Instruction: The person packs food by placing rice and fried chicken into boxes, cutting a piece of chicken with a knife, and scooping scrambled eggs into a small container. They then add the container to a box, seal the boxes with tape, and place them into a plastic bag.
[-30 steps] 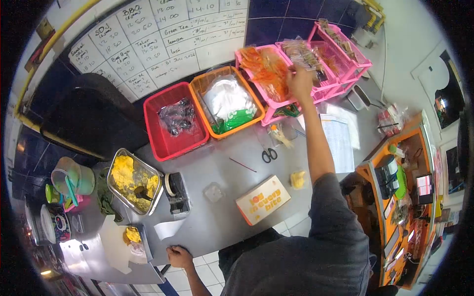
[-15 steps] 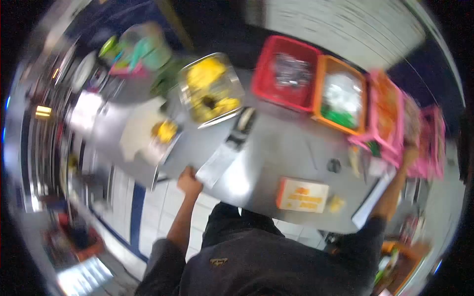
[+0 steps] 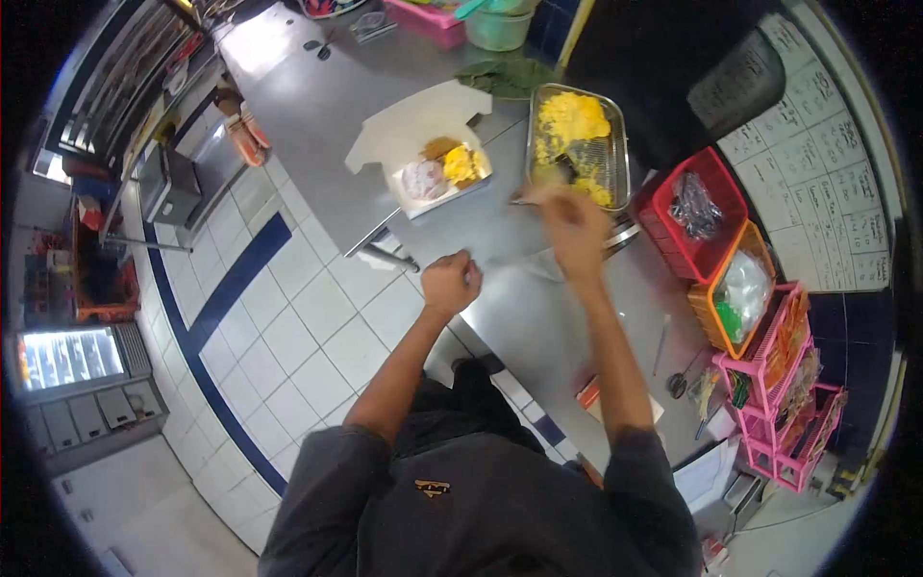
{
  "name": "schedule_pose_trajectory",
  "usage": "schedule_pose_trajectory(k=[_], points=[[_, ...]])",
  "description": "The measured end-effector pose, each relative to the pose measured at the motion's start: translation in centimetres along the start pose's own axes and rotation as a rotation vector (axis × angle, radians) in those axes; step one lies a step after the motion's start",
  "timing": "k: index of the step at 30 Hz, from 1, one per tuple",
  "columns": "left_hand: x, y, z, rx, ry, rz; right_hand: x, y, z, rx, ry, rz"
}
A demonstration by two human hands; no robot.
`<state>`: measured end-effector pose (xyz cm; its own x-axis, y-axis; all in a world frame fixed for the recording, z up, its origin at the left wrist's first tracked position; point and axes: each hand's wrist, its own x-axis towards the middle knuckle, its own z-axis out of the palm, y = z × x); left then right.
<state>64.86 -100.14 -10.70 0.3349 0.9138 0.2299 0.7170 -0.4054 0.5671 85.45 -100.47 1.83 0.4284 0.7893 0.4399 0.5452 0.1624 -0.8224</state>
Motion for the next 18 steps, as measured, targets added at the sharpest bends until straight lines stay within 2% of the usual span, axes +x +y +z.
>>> schedule_pose_trajectory(k=[2,4,6,8,9,10,11,14,16,17,18], points=[[-0.2,-0.1,-0.6,-0.030,0.022,0.053,-0.8,-1.6,9.2,0.161,-0.126,0.088],[-1.2,-0.4,-1.4,-0.074,0.050,0.106,-1.9,-1.5,15.7,-0.020,-0.180,0.098],[-4.5,-1.4,-2.7,-0.297,0.082,0.001,-2.6,-2.1,18.2,-0.180,-0.202,0.145],[-9.0,-4.6,-3.7,-0.285,0.011,-0.081,-3.6,-2.2,20.2,-0.376,-0.229,-0.047],[-11.1,-6.2,-4.2,-0.286,-0.055,-0.195,-3.8,-1.8,21.0,-0.447,-0.189,-0.080],[-14.0,-7.6,-4.6,-0.288,-0.132,-0.325,-4.5,-1.2,21.7,-0.522,-0.168,-0.106],[-16.5,-9.5,-4.6,-0.235,-0.156,-0.347,-5.0,-1.3,21.6,-0.506,-0.117,-0.185],[-25.9,-16.3,-4.3,-0.201,-0.464,-0.566,-8.0,-2.8,18.8,-0.394,0.019,-0.405],[-32.6,-20.2,-4.1,-0.175,-0.579,-0.720,-12.9,-4.0,16.4,-0.210,-0.141,-0.225],[-35.5,-22.0,-4.0,-0.147,-0.704,-0.870,-16.2,-4.1,15.4,-0.220,-0.264,-0.107],[-39.6,-24.5,-3.4,-0.155,-0.755,-0.919,-19.4,-3.8,14.4,-0.236,-0.384,0.007]])
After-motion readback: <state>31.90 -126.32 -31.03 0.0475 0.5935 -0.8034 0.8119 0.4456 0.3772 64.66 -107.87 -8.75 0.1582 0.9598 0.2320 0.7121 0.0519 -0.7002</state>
